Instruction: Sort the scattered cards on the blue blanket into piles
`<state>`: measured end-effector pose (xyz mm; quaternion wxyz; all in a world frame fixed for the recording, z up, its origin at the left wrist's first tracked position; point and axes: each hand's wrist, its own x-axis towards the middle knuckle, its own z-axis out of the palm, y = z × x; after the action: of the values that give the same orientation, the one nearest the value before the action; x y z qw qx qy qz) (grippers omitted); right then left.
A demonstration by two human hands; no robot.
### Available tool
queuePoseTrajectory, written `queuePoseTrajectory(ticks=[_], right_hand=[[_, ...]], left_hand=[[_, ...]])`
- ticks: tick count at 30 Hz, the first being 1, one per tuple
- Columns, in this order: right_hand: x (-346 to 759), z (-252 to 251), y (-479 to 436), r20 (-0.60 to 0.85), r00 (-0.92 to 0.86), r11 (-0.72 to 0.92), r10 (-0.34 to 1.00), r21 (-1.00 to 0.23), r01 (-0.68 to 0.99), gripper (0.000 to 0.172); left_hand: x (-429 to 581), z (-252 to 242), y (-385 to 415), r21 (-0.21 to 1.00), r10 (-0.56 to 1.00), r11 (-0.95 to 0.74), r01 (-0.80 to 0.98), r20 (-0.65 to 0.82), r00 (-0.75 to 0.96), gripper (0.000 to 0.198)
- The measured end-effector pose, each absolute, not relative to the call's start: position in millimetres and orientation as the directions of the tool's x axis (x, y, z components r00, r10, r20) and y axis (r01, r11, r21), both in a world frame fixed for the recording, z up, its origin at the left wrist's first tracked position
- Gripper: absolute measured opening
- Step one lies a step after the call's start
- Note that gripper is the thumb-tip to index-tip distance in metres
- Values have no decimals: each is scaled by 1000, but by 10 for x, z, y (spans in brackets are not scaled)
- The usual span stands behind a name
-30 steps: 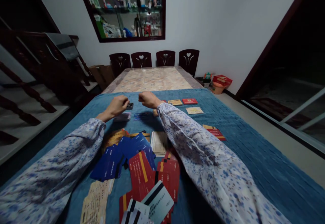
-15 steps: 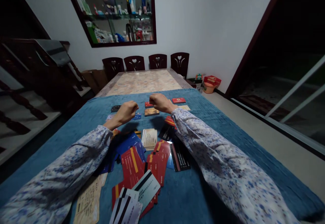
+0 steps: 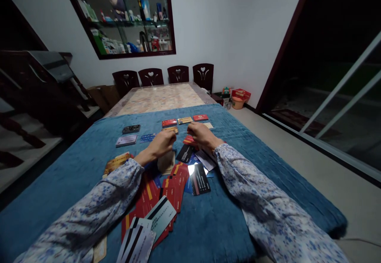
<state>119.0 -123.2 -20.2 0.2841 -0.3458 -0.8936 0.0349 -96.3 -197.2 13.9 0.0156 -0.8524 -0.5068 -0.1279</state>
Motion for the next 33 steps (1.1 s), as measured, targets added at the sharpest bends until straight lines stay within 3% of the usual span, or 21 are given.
queuePoseTrajectory(ticks=[7, 11, 20, 25, 33], right_hand=[[1314, -346, -1366, 466, -590, 742, 660, -277, 610, 15], [1328, -378, -1436, 399, -616, 731, 679, -291, 617, 6], [1318, -412, -1556, 325, -714, 783, 621, -211, 585, 15], [1292, -421, -1589, 280, -723, 773, 632, -158, 615, 14], [1260, -407, -1601, 258, -721, 765, 643, -189, 615, 24]], left_hand=[[-725, 141, -2103, 53, 884, -461, 886, 111, 454, 25], [-632, 171, -2184, 28, 904, -426, 904, 36, 425, 23], [-538, 165, -2304, 43, 925, -379, 925, -26, 380, 29], [-515, 63, -2300, 82, 942, -335, 939, 23, 334, 32], [-525, -51, -2190, 198, 974, -219, 955, -12, 226, 30]])
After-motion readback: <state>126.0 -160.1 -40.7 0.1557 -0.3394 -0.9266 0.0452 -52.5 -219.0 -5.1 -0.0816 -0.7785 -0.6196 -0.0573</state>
